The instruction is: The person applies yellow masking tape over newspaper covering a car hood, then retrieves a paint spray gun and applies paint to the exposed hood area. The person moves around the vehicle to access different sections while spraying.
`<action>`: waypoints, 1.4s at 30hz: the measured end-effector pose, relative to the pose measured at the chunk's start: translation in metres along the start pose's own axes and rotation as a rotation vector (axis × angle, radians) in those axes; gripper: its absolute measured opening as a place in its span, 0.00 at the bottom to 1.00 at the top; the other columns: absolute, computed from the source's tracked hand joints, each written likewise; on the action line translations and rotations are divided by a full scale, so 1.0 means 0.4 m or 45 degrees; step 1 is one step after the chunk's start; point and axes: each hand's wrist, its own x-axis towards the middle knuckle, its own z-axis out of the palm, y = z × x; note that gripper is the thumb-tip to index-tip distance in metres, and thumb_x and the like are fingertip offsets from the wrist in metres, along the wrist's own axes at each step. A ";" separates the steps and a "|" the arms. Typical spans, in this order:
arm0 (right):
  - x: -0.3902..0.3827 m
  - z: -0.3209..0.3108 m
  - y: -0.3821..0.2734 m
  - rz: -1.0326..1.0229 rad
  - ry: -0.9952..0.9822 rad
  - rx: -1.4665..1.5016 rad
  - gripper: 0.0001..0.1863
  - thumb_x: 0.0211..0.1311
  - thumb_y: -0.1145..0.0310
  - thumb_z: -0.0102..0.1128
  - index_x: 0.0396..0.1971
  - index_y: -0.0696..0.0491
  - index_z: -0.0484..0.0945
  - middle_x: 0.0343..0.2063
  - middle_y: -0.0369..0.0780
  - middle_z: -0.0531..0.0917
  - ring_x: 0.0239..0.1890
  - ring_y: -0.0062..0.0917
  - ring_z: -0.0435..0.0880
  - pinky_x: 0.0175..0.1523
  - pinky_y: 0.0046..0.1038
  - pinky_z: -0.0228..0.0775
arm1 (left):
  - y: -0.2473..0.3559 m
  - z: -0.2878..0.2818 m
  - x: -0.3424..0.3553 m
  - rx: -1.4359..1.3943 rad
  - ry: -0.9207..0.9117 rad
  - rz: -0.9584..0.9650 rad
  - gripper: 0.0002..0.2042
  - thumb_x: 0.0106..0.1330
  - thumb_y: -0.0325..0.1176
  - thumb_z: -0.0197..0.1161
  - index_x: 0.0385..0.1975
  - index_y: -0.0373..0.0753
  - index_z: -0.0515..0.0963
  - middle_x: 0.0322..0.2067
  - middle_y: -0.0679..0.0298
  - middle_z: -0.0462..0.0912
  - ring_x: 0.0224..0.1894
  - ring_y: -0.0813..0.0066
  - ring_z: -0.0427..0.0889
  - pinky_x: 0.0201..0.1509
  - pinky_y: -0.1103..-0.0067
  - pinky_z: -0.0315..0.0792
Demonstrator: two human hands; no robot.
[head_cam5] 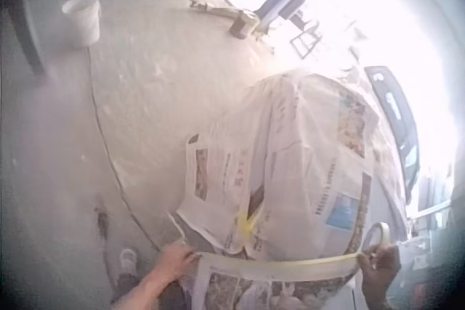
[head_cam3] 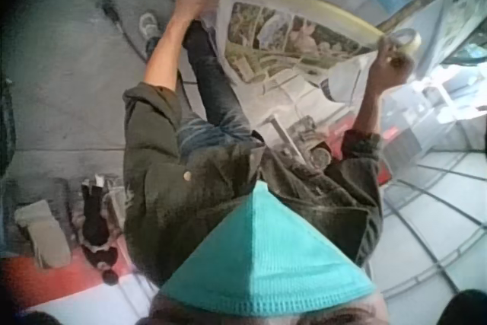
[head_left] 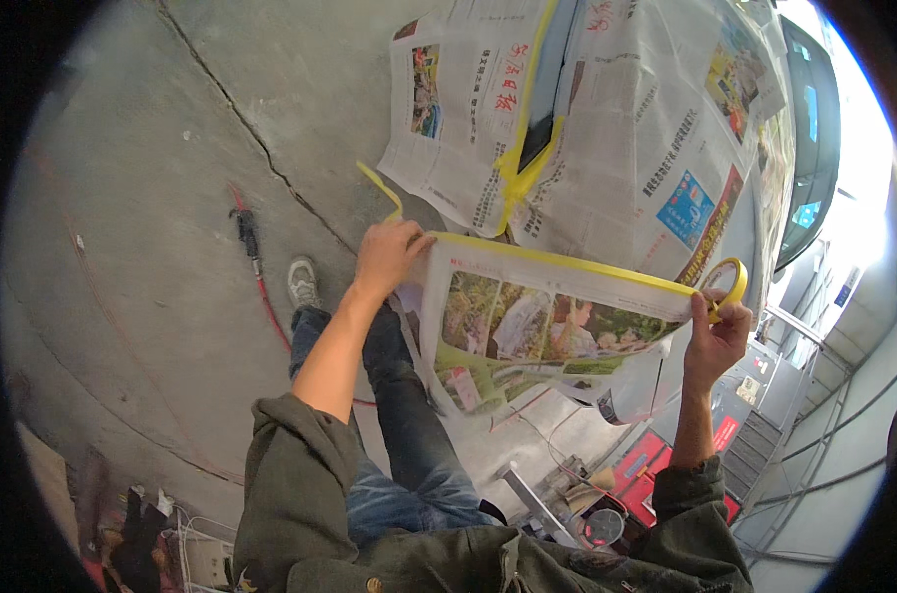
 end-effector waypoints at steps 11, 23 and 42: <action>0.024 0.137 0.016 -0.315 -0.123 -0.457 0.19 0.53 0.84 0.72 0.27 0.53 0.67 0.31 0.44 0.85 0.34 0.25 0.82 0.42 0.25 0.74 | -0.133 0.130 0.114 0.237 -0.027 -0.091 0.14 0.68 0.44 0.61 0.31 0.39 0.83 0.28 0.56 0.83 0.36 0.52 0.81 0.47 0.62 0.73; 0.039 0.151 0.053 -0.346 -0.123 -0.388 0.19 0.53 0.86 0.71 0.28 0.54 0.66 0.32 0.46 0.84 0.34 0.26 0.83 0.41 0.24 0.74 | -0.053 0.270 0.192 0.615 0.473 -0.114 0.19 0.63 0.45 0.68 0.47 0.38 0.79 0.50 0.53 0.77 0.53 0.54 0.74 0.60 0.57 0.66; 0.057 0.175 0.040 -0.313 -0.143 -0.404 0.20 0.49 0.84 0.74 0.25 0.53 0.67 0.31 0.45 0.85 0.33 0.29 0.85 0.40 0.28 0.76 | 0.262 0.453 0.187 -0.635 0.726 -0.905 0.32 0.57 0.43 0.74 0.55 0.32 0.68 0.54 0.49 0.69 0.60 0.48 0.65 0.66 0.59 0.59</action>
